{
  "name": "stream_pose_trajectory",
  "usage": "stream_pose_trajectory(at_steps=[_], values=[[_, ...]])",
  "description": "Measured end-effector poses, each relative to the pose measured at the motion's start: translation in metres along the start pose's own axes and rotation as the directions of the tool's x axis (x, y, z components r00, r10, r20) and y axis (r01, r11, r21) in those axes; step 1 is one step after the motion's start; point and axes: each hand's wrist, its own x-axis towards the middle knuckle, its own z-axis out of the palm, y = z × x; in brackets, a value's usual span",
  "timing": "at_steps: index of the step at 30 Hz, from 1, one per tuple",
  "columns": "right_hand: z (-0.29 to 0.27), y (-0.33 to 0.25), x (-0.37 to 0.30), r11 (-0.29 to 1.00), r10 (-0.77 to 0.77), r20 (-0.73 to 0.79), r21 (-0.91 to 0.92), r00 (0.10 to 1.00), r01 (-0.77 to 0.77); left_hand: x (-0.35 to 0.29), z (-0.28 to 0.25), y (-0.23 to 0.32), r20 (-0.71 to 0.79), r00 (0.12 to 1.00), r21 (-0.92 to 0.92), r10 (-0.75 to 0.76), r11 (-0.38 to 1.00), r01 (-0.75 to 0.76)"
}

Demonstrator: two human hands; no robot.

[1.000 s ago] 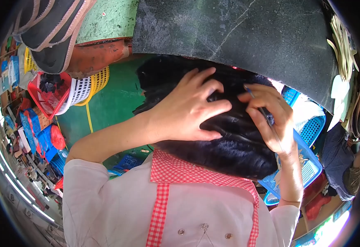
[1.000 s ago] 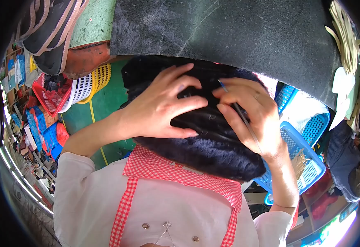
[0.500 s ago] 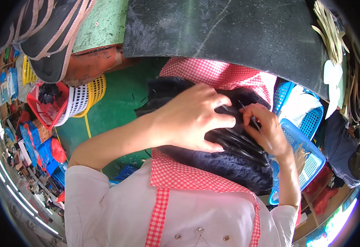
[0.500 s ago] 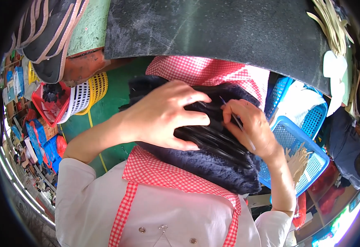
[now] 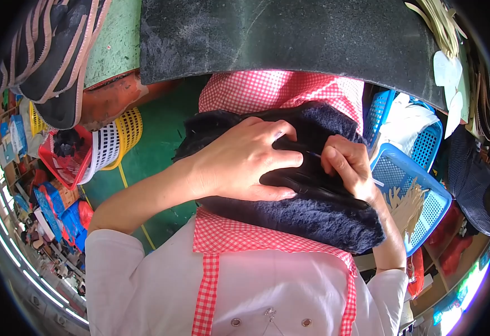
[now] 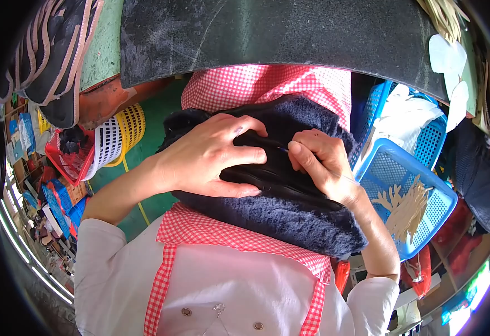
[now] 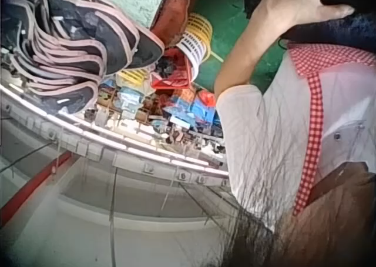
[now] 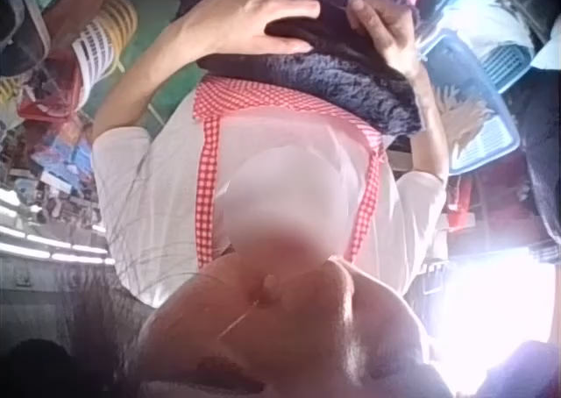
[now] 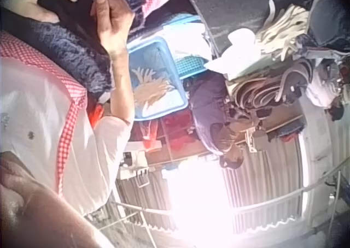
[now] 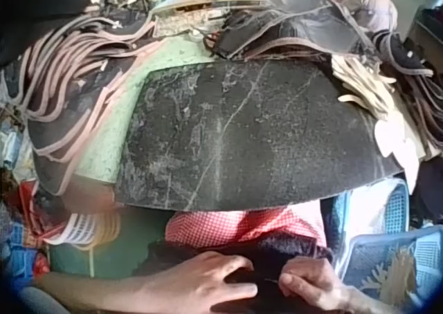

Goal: Hammering and folding the edges of shoe upper components on a workbench.

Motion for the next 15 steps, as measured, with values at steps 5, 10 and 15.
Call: stream_pose_trajectory(at_steps=[5,10,15], values=[[0.001,0.001,0.006,0.992,-0.034,0.034,-0.121,0.999,0.038,0.001,0.001,-0.002,0.012,1.000,0.025,0.000,1.000,0.000],[-0.003,-0.010,0.004,0.989,0.012,-0.026,-0.146,1.000,-0.015,0.000,0.001,-0.003,0.012,1.000,0.026,0.002,1.000,-0.003],[0.002,-0.010,0.037,0.941,-0.189,-0.192,-0.315,0.963,0.122,-0.001,0.003,-0.002,0.055,0.997,-0.008,-0.044,0.999,0.045]])
